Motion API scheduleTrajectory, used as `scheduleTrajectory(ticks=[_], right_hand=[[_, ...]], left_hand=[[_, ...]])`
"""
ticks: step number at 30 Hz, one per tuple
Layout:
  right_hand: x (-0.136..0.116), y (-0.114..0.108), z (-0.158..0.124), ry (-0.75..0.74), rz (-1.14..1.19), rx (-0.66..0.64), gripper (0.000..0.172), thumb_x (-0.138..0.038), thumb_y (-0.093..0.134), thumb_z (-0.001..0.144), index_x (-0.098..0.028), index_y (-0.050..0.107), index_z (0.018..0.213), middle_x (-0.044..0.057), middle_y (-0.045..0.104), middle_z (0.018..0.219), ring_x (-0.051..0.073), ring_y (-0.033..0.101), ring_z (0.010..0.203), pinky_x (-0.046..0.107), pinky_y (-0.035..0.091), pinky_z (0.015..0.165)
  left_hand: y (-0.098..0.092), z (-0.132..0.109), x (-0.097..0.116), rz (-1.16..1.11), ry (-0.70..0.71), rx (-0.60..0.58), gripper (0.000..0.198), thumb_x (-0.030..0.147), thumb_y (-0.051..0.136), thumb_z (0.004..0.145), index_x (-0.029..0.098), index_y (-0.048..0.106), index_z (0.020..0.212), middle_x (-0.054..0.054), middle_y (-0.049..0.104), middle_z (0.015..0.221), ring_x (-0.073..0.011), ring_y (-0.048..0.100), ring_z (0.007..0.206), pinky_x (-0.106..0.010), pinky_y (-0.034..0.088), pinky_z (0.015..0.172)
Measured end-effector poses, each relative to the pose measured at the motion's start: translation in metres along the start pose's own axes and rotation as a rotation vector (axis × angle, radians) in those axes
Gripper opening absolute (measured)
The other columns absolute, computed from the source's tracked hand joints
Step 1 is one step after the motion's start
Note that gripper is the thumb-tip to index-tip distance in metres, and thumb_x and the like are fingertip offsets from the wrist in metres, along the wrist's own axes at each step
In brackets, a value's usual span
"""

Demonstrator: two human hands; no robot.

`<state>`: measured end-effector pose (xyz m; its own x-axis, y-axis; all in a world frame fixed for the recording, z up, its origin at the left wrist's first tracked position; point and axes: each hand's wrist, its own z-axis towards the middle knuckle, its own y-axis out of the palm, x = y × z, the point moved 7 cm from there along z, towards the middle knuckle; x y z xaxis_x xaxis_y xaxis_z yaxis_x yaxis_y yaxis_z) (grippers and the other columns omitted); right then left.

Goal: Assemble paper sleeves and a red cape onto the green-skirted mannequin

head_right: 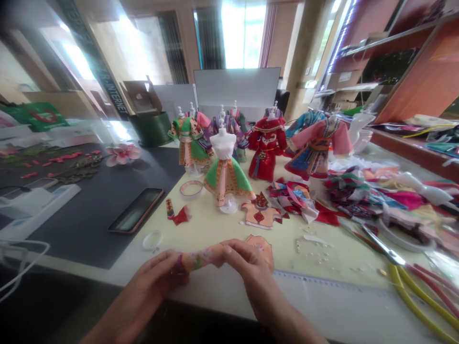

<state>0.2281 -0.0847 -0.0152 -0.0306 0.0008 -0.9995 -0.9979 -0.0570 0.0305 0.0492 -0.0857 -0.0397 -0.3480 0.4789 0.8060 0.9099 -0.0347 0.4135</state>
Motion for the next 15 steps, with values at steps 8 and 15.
scheduleTrajectory(ticks=[8,15], right_hand=[[-0.0016,-0.0017,-0.0002,-0.033,0.007,0.000,0.024,-0.045,0.066,0.078,-0.022,0.069,0.072,0.004,0.065,0.091,0.018,0.058,0.079,0.026,0.047,0.059],[-0.0087,-0.0081,0.0003,-0.124,-0.157,0.069,0.026,-0.044,0.064,0.080,-0.021,0.070,0.070,0.004,0.063,0.082,0.016,0.055,0.068,0.025,0.042,0.050]], left_hand=[[-0.0018,0.0006,-0.0014,-0.003,0.014,-0.001,0.016,0.031,0.065,0.081,0.016,0.067,0.075,-0.002,0.062,0.076,-0.0139,0.056,0.074,-0.026,0.051,0.069],[-0.0007,-0.0004,-0.0021,0.044,0.022,0.000,0.020,0.034,0.065,0.080,0.015,0.065,0.074,-0.003,0.062,0.073,-0.0137,0.056,0.069,-0.024,0.049,0.060]])
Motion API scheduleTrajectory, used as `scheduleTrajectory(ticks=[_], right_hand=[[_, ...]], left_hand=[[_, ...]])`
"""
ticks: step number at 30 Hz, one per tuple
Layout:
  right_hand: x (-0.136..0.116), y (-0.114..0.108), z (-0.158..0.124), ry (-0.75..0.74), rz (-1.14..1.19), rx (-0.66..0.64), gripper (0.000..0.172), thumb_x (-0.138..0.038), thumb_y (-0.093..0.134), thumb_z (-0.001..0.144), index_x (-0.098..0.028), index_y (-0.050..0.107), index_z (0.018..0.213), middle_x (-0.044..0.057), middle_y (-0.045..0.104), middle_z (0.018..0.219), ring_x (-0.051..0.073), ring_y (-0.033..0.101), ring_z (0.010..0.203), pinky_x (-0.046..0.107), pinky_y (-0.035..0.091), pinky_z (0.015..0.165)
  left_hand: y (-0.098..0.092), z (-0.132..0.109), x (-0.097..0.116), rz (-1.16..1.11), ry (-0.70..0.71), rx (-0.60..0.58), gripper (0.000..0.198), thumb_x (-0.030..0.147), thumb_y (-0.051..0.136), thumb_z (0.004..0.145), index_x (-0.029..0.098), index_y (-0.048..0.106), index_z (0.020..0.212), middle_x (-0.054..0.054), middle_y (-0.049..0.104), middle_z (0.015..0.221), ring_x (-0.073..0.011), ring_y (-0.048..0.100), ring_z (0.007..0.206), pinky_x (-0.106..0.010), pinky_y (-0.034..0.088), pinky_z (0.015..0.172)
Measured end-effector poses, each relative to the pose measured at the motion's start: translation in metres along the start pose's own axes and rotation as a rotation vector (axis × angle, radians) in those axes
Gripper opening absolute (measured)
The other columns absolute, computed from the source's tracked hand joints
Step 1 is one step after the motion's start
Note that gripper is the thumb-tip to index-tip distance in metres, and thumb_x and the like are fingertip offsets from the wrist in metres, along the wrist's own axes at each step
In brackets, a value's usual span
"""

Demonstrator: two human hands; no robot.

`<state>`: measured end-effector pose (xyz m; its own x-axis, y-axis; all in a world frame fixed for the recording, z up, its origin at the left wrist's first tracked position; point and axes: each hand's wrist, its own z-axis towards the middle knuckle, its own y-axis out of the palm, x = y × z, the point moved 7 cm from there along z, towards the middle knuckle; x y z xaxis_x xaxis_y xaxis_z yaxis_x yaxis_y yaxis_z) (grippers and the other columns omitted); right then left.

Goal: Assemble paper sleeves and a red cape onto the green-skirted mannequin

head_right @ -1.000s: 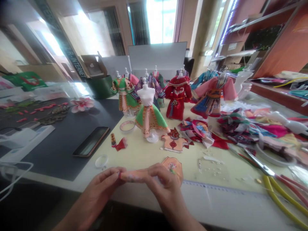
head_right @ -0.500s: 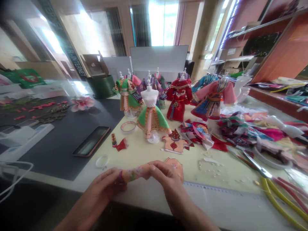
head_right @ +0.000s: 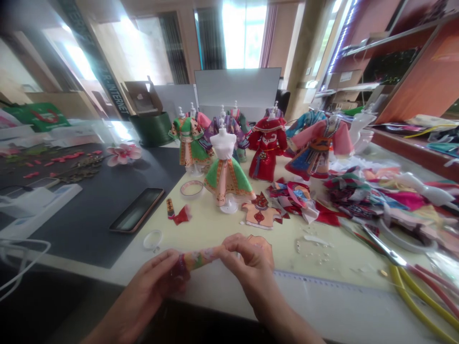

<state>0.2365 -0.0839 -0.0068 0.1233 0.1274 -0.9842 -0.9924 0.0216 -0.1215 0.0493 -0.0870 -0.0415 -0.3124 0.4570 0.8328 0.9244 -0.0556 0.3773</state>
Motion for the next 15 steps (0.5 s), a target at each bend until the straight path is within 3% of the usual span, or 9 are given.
scheduleTrajectory(ticks=[4,8,15], right_hand=[[-0.0045,-0.0046,0.0012,-0.005,-0.073,0.034,0.026,-0.045,0.063,0.081,-0.022,0.072,0.073,0.004,0.068,0.077,0.018,0.058,0.068,0.029,0.047,0.057],[-0.0078,-0.0011,0.0038,-0.017,0.048,-0.007,0.024,-0.042,0.063,0.082,-0.022,0.073,0.073,0.004,0.071,0.079,0.020,0.063,0.074,0.031,0.050,0.067],[0.0018,0.0002,0.0040,0.092,0.074,0.054,0.024,-0.045,0.066,0.078,-0.022,0.075,0.076,0.005,0.073,0.085,0.021,0.064,0.079,0.028,0.049,0.065]], left_hand=[[0.0037,-0.0017,-0.0009,0.026,-0.013,-0.028,0.022,0.034,0.061,0.083,0.015,0.065,0.074,-0.003,0.062,0.072,-0.0146,0.057,0.070,-0.024,0.049,0.060],[0.0051,-0.0004,-0.0031,0.020,-0.026,-0.053,0.023,0.036,0.061,0.083,0.015,0.068,0.077,-0.005,0.063,0.075,-0.0163,0.058,0.072,-0.025,0.049,0.060],[0.0010,0.0028,-0.0063,0.035,-0.025,-0.048,0.024,0.036,0.061,0.082,0.014,0.070,0.083,-0.008,0.066,0.085,-0.0209,0.060,0.085,-0.028,0.051,0.064]])
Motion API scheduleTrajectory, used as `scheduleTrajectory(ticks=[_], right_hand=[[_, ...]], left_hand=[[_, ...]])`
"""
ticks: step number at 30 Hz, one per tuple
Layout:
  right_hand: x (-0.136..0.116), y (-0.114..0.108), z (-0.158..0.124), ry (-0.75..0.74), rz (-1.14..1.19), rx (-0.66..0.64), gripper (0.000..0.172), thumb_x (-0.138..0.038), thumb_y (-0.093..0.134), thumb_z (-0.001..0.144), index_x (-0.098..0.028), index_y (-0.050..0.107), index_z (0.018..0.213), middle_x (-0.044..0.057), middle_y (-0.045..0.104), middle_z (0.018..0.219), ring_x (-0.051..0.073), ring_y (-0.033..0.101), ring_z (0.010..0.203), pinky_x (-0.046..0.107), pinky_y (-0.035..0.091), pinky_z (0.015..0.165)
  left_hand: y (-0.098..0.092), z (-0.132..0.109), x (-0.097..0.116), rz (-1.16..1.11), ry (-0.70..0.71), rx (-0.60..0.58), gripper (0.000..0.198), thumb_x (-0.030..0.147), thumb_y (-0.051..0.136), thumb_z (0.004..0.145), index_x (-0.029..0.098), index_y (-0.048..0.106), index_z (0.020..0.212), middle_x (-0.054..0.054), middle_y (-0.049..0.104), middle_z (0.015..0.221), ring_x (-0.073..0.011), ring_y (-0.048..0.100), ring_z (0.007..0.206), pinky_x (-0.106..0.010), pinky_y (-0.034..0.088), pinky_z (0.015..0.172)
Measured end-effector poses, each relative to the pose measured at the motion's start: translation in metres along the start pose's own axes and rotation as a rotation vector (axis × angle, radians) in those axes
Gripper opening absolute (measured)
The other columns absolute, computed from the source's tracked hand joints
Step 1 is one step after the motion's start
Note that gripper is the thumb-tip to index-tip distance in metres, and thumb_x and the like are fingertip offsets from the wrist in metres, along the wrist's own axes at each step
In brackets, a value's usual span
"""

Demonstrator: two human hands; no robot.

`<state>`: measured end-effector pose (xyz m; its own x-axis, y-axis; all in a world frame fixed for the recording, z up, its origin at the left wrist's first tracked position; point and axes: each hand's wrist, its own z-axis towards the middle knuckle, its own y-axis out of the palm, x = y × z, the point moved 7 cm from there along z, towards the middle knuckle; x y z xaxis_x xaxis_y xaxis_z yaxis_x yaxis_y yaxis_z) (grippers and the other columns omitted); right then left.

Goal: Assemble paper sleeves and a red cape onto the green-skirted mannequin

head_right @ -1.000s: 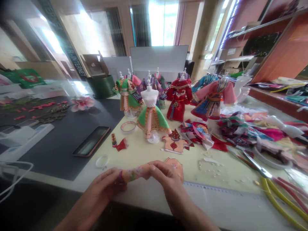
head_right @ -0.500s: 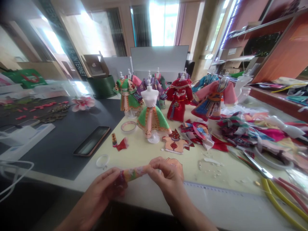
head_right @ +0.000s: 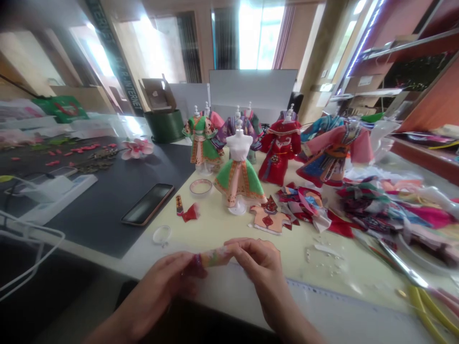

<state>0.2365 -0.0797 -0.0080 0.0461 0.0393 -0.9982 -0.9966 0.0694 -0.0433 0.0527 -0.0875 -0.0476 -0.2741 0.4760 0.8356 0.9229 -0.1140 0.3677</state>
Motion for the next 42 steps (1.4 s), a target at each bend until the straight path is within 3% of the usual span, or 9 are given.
scheduleTrajectory(ticks=[3,7,10,13,17,26,32,38,42], right_hand=[[-0.001,0.001,0.001,0.014,-0.006,-0.002,0.024,-0.046,0.067,0.077,-0.024,0.076,0.076,0.004,0.073,0.083,0.021,0.063,0.076,0.027,0.048,0.060],[0.000,0.002,0.003,0.067,-0.040,-0.031,0.024,-0.048,0.067,0.076,-0.026,0.076,0.075,0.002,0.073,0.077,0.017,0.061,0.061,0.024,0.043,0.048],[-0.001,0.003,0.003,0.042,-0.053,-0.023,0.023,-0.047,0.067,0.076,-0.026,0.076,0.073,0.003,0.073,0.078,0.019,0.062,0.067,0.025,0.045,0.052],[0.000,0.003,0.002,0.045,-0.056,-0.014,0.025,-0.048,0.066,0.077,-0.025,0.076,0.073,0.004,0.074,0.083,0.022,0.064,0.076,0.027,0.048,0.057],[0.003,0.001,0.000,0.053,-0.085,-0.009,0.024,-0.047,0.066,0.077,-0.026,0.076,0.073,0.004,0.074,0.083,0.023,0.063,0.079,0.029,0.048,0.061],[0.012,-0.003,-0.006,0.101,-0.082,0.003,0.031,-0.053,0.062,0.077,-0.025,0.075,0.076,0.006,0.070,0.086,0.022,0.058,0.077,0.028,0.043,0.058],[0.012,-0.004,-0.007,0.115,-0.072,0.037,0.032,-0.054,0.063,0.075,-0.023,0.074,0.072,0.006,0.066,0.081,0.020,0.054,0.071,0.029,0.041,0.059],[0.017,-0.004,-0.007,0.133,-0.036,0.089,0.033,-0.053,0.065,0.073,-0.022,0.075,0.070,0.005,0.057,0.075,0.019,0.051,0.071,0.028,0.040,0.058],[0.019,0.003,-0.008,0.164,0.042,0.063,0.030,-0.051,0.066,0.073,-0.022,0.073,0.070,0.003,0.057,0.072,0.018,0.051,0.071,0.027,0.041,0.061]], left_hand=[[-0.001,0.001,0.002,0.056,0.013,-0.003,0.022,0.032,0.063,0.080,0.013,0.070,0.088,-0.008,0.067,0.089,-0.0201,0.058,0.089,-0.027,0.049,0.069],[-0.002,0.002,0.004,0.144,0.032,-0.002,0.015,0.023,0.069,0.074,0.014,0.069,0.086,-0.004,0.068,0.085,-0.0129,0.057,0.076,-0.022,0.046,0.071],[-0.002,0.003,0.006,0.172,0.070,0.011,0.016,0.017,0.070,0.070,0.017,0.068,0.086,-0.001,0.068,0.086,-0.0112,0.057,0.075,-0.020,0.044,0.070],[-0.003,0.003,0.008,0.166,0.135,0.036,0.014,0.018,0.072,0.069,0.018,0.066,0.081,-0.001,0.064,0.108,-0.0119,0.059,0.082,-0.020,0.044,0.072],[-0.007,0.001,0.013,0.239,0.229,0.097,0.007,0.020,0.070,0.071,0.017,0.064,0.071,-0.001,0.060,0.114,-0.0089,0.057,0.072,-0.019,0.044,0.063],[-0.008,-0.009,0.027,0.324,0.568,0.084,0.011,0.019,0.067,0.077,0.020,0.058,0.070,-0.004,0.061,0.115,-0.0198,0.052,0.114,-0.027,0.043,0.093],[-0.010,-0.011,0.024,0.282,0.621,0.083,0.012,0.016,0.066,0.078,0.020,0.059,0.070,-0.004,0.067,0.104,-0.0177,0.060,0.101,-0.027,0.047,0.087],[-0.009,-0.017,0.028,0.325,0.736,0.093,0.015,0.011,0.065,0.077,0.019,0.057,0.067,-0.005,0.060,0.119,-0.0146,0.061,0.091,-0.026,0.048,0.082],[-0.005,-0.021,0.033,0.339,0.820,0.052,0.016,0.007,0.063,0.077,0.019,0.057,0.069,-0.004,0.066,0.098,-0.0154,0.061,0.087,-0.025,0.049,0.078]])
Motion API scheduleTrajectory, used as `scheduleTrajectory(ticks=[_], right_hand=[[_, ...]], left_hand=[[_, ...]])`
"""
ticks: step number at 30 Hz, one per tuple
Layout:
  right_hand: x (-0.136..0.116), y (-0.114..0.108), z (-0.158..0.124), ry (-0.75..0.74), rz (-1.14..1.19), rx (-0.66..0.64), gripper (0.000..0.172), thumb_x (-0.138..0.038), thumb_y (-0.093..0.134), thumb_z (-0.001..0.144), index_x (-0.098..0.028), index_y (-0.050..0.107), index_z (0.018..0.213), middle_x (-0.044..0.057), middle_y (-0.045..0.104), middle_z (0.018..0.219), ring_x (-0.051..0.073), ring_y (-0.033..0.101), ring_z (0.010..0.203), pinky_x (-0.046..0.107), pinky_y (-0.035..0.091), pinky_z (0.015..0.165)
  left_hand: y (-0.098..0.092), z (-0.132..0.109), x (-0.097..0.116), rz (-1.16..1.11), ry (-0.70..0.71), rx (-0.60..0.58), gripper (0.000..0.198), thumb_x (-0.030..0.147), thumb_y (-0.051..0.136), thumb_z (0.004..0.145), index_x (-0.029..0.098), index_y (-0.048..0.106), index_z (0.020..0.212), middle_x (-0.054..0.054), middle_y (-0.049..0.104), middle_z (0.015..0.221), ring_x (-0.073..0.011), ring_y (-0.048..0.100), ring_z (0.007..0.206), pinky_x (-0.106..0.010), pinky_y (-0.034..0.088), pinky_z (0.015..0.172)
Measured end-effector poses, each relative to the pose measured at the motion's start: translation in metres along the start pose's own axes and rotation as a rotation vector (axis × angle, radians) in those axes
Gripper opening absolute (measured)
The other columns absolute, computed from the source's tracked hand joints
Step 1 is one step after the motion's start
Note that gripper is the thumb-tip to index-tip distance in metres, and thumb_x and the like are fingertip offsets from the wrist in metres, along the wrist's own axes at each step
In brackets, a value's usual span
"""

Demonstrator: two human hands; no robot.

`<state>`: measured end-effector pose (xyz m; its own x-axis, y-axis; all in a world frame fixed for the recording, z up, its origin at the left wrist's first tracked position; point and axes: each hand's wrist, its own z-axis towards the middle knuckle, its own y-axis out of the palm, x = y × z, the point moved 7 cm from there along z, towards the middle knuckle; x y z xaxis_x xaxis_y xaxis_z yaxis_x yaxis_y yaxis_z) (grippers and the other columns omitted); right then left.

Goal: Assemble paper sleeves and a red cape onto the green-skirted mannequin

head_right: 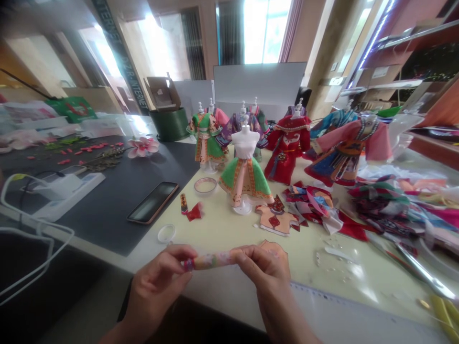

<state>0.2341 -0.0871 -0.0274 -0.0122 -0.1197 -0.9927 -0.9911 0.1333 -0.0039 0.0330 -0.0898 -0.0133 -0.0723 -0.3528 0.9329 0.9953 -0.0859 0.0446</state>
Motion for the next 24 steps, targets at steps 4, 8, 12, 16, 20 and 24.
scheduleTrajectory(ticks=[4,8,12,16,20,24], right_hand=[[0.003,0.007,-0.001,0.053,0.097,-0.066,0.026,-0.049,0.066,0.074,-0.023,0.071,0.071,0.003,0.064,0.074,0.020,0.056,0.076,0.030,0.044,0.070],[0.003,0.009,-0.001,0.043,0.133,-0.101,0.024,-0.047,0.066,0.075,-0.024,0.072,0.071,0.003,0.064,0.070,0.022,0.059,0.078,0.032,0.048,0.072],[0.002,0.006,0.001,0.036,0.082,-0.073,0.027,-0.048,0.063,0.076,-0.023,0.071,0.070,0.003,0.064,0.070,0.022,0.059,0.075,0.032,0.048,0.068],[-0.001,0.002,0.003,-0.003,-0.006,-0.038,0.031,-0.051,0.063,0.075,-0.022,0.072,0.069,0.005,0.060,0.073,0.021,0.055,0.072,0.030,0.046,0.062],[-0.002,-0.003,0.004,-0.038,-0.086,0.019,0.034,-0.053,0.064,0.074,-0.021,0.073,0.067,0.006,0.055,0.075,0.020,0.051,0.072,0.028,0.043,0.057],[0.001,-0.003,0.004,-0.022,-0.075,0.033,0.032,-0.052,0.065,0.073,-0.022,0.073,0.067,0.005,0.058,0.073,0.019,0.052,0.070,0.027,0.042,0.057]], left_hand=[[-0.001,0.001,-0.005,-0.036,-0.092,0.041,0.014,0.010,0.065,0.076,0.019,0.058,0.068,-0.004,0.066,0.084,-0.0155,0.062,0.080,-0.024,0.050,0.072],[-0.004,0.001,-0.014,-0.019,-0.255,0.100,0.009,0.016,0.069,0.073,0.020,0.061,0.077,-0.002,0.065,0.080,-0.0158,0.062,0.078,-0.023,0.050,0.071],[-0.001,-0.001,-0.024,-0.024,-0.435,0.060,0.035,0.025,0.071,0.073,0.022,0.063,0.107,-0.001,0.066,0.084,-0.0156,0.062,0.078,-0.023,0.050,0.071],[0.003,-0.001,-0.028,-0.049,-0.538,0.006,0.018,0.028,0.070,0.074,0.019,0.069,0.090,-0.003,0.069,0.086,-0.0170,0.062,0.084,-0.024,0.048,0.076],[0.004,0.001,-0.032,-0.078,-0.573,0.017,0.011,0.028,0.071,0.073,0.019,0.069,0.079,-0.001,0.068,0.078,-0.0141,0.059,0.077,-0.021,0.046,0.072],[0.003,0.001,-0.034,-0.072,-0.601,0.018,0.012,0.029,0.072,0.072,0.018,0.068,0.074,0.000,0.065,0.071,-0.0131,0.056,0.072,-0.021,0.044,0.068]])
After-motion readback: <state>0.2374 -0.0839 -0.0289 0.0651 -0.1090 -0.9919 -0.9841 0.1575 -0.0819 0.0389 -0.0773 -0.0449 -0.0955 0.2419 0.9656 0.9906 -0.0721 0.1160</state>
